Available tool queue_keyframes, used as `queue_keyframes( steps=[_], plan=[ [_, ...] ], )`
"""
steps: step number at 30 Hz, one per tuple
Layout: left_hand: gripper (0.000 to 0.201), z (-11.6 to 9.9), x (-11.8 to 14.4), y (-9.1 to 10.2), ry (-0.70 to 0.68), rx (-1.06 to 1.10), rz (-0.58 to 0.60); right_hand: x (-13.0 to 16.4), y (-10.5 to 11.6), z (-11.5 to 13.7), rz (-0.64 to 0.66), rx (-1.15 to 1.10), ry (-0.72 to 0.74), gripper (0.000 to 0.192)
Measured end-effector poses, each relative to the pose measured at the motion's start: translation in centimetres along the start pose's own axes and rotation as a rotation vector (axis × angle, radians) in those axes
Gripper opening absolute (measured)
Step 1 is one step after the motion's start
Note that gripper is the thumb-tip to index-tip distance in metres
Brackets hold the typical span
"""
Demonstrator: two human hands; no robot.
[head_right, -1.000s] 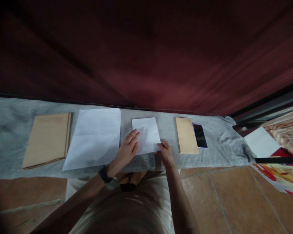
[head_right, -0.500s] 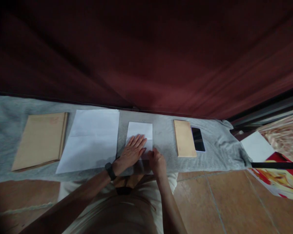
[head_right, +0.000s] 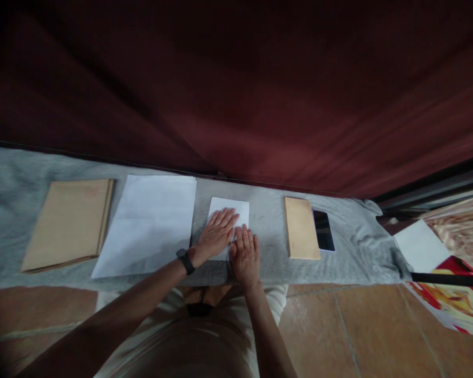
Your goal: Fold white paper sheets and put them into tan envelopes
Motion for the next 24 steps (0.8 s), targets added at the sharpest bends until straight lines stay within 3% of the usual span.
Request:
queue_keyframes(
  steps=[12, 19, 24],
  plan=[
    [0.051, 1.2, -3.9, -1.0, 0.038, 0.017, -0.012, 0.1, -0.2, 0.0, -0.004, 0.062, -0.019, 0.056],
    [0.056, 3.6, -3.4, -0.7, 0.164, 0.004, -0.070, 0.2, 0.0, 0.2, -0.034, 0.046, -0.008, 0.058],
    [0.060, 4.1, -1.9, 0.0, 0.259, -0.015, -0.075, 0.2, 0.0, 0.1, -0.040, 0.026, -0.014, 0.059]
  ],
)
Point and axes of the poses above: each hand's wrist, its own x-axis away from the middle knuckle, its own y-axis out of the back of the hand, z = x × y, the point moved 6 cm from there along -x, towards the middle knuckle, and after that the axes turned 4 degrees about -x, right-handed, at the moved point
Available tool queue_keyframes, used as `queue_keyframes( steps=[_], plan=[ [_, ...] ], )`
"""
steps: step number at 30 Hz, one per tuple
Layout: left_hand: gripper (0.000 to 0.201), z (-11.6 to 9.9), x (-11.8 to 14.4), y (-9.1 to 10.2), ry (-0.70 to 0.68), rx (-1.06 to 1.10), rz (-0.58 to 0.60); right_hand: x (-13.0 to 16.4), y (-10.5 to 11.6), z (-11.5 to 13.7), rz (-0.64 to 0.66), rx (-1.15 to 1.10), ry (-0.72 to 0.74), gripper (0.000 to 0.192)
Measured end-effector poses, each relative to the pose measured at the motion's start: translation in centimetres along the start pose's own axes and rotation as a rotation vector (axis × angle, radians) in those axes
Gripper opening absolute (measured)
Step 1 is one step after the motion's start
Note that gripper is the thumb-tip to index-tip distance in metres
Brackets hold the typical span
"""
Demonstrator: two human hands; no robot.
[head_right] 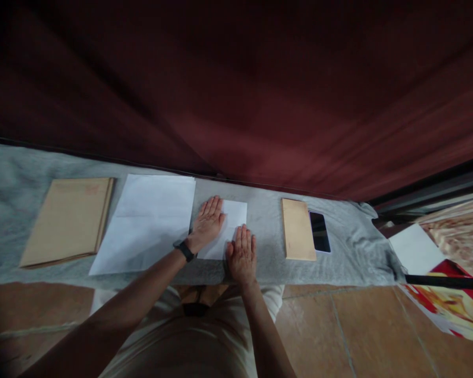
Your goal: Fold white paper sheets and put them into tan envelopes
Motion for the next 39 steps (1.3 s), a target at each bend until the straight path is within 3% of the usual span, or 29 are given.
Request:
queue_keyframes(
  steps=[4, 8, 12, 15, 18, 22, 31, 39],
  plan=[
    [0.058, -1.1, 3.1, 0.9, -0.012, -0.025, 0.011, 0.2, -0.2, 0.0, -0.009, 0.006, 0.006, 0.058],
    [0.054, -3.6, 7.8, 1.2, -0.265, -0.005, 0.057, 0.3, -0.2, -0.7, -0.017, -0.064, 0.012, 0.054],
    [0.053, -4.0, 10.6, 1.6, -0.380, -0.006, 0.064, -0.9, 0.3, -1.9, -0.007, -0.228, 0.016, 0.051],
    [0.052, -4.0, 10.9, 1.9, -0.453, -0.006, 0.080, -3.2, 0.5, -1.6, 0.049, -0.302, 0.067, 0.050],
    [0.039, -4.2, 10.8, 1.9, -0.512, -0.004, 0.104, -5.8, 0.0, 0.3, 0.189, -0.352, 0.236, 0.049],
    [0.033, -4.6, 11.0, 1.9, -0.564, 0.026, 0.134, -8.1, -1.5, 1.9, 0.332, -0.271, 0.380, 0.048],
    [0.058, -4.8, 12.0, 2.1, -0.675, 0.104, 0.182, -11.9, -3.7, -0.5, 0.343, -0.063, 0.311, 0.053],
    [0.060, -4.9, 11.9, 2.1, -0.713, 0.130, 0.207, -13.7, -4.1, -1.8, 0.288, -0.012, 0.241, 0.056]
  ],
)
Point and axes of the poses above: each hand's wrist, its own x-axis away from the middle knuckle, its own y-axis out of the back of the hand, z = x × y, the point moved 6 cm from there along -x, towards the middle knuckle, and after that the axes turned 4 degrees about -x, right-handed, at the moved point
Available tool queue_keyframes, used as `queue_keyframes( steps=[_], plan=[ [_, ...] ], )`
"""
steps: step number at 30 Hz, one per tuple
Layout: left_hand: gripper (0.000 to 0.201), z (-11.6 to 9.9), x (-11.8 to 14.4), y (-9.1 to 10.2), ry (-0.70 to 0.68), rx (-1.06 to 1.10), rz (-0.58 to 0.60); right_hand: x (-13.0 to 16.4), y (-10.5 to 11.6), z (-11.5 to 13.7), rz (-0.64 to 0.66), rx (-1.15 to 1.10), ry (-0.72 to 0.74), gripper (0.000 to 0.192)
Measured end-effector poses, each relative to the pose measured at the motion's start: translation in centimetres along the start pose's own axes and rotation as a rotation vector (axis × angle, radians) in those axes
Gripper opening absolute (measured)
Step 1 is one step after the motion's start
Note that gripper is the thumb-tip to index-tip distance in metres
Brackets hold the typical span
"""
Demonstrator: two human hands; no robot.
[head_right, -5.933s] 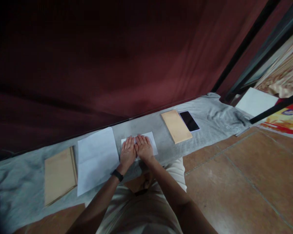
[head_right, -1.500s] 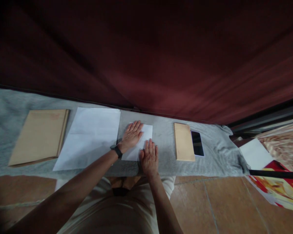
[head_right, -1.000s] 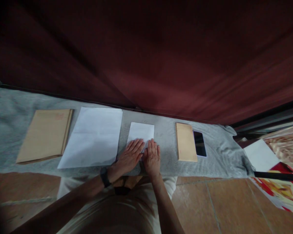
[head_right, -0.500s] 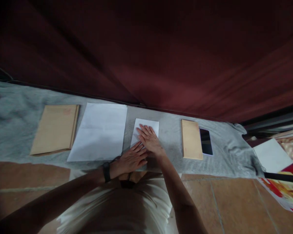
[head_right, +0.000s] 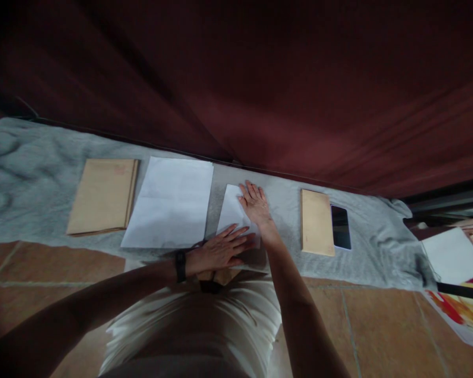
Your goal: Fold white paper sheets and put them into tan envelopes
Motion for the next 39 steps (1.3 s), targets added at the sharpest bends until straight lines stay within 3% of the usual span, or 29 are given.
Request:
queue_keyframes(
  steps=[5, 9, 16, 30, 39],
  plan=[
    [0.058, 0.1, 0.1, 0.0, 0.000, -0.003, -0.009, -0.9, 0.4, -1.0, -0.038, -0.031, -0.012, 0.056],
    [0.057, -0.1, 0.1, 0.3, -0.007, -0.035, -0.019, 0.4, 0.9, -0.1, -0.077, -0.090, 0.027, 0.057],
    [0.055, -0.1, -0.3, 0.2, 0.012, -0.059, -0.013, 4.6, 0.7, 3.9, 0.120, -0.147, 0.272, 0.050],
    [0.057, -0.5, -0.1, 0.1, -0.004, -0.053, -0.012, 0.7, 0.4, 1.5, 0.077, -0.035, 0.094, 0.053],
    [0.059, -0.5, 0.0, -0.1, -0.002, -0.049, 0.008, 0.8, -0.1, 0.1, -0.052, -0.044, -0.074, 0.057]
  ],
)
Point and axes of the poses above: each hand's wrist, its own x-axis away from the middle knuckle, its own y-axis out of the back of the hand, z = x × y, the point moved 6 cm from there along -x, towards the middle knuckle, and after that the axes turned 4 degrees about -x, right-handed, at the moved point
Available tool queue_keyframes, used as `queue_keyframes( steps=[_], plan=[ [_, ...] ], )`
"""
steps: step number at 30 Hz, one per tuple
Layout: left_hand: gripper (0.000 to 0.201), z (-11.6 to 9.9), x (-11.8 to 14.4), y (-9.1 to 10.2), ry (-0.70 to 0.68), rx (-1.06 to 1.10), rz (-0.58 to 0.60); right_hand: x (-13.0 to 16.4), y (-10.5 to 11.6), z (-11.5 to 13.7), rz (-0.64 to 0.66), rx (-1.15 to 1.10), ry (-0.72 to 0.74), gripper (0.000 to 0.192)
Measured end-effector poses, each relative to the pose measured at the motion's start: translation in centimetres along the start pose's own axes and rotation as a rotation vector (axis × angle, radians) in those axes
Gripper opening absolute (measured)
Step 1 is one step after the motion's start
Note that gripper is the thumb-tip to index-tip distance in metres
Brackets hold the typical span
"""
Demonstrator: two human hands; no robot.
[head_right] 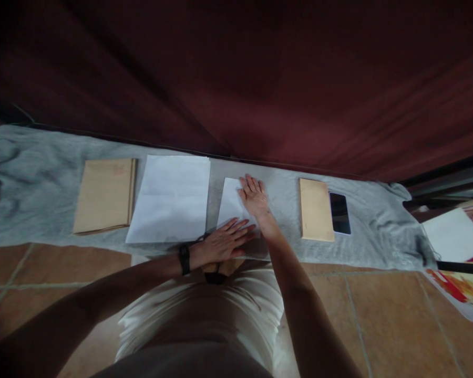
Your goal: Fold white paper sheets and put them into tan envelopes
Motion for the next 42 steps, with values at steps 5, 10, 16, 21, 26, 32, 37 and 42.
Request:
queue_keyframes(
  steps=[5, 10, 16, 21, 26, 32, 37, 42],
  plan=[
    [0.059, 0.1, 0.0, -0.3, 0.004, 0.005, 0.002, 1.8, 0.5, -1.7, -0.046, -0.004, -0.093, 0.059],
    [0.060, 0.1, 0.1, -0.1, 0.015, -0.003, -0.023, 4.6, 1.0, -3.0, -0.107, -0.001, -0.140, 0.062],
    [0.064, 0.2, 0.2, 0.0, 0.053, -0.011, -0.011, 8.4, 1.6, -2.7, -0.177, -0.003, -0.174, 0.058],
    [0.058, 0.9, 0.2, -0.4, 0.169, 0.043, -0.054, 13.2, 1.9, 0.3, -0.143, -0.049, -0.095, 0.057],
    [0.061, 1.7, -1.2, -0.6, 0.282, 0.072, -0.093, 16.9, 1.6, 3.0, -0.065, -0.042, -0.046, 0.053],
    [0.060, 3.1, -5.3, -1.0, 0.311, 0.030, -0.111, 17.1, 1.5, 3.3, -0.068, -0.042, -0.043, 0.050],
    [0.061, 5.6, -6.8, -1.1, 0.358, -0.006, -0.113, 16.9, 1.7, 3.3, -0.081, -0.034, -0.061, 0.053],
    [0.063, 7.5, -5.4, -1.0, 0.510, -0.037, -0.140, 16.8, 2.0, 3.4, -0.066, -0.034, -0.063, 0.053]
  ],
)
Point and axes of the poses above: each hand's wrist, its own x-axis away from the middle knuckle, its own y-axis out of the back of the hand, z = x × y, the point moved 6 cm from there along -x, towards the middle knuckle, and after that the axes turned 4 degrees about -x, right-handed, at the moved point
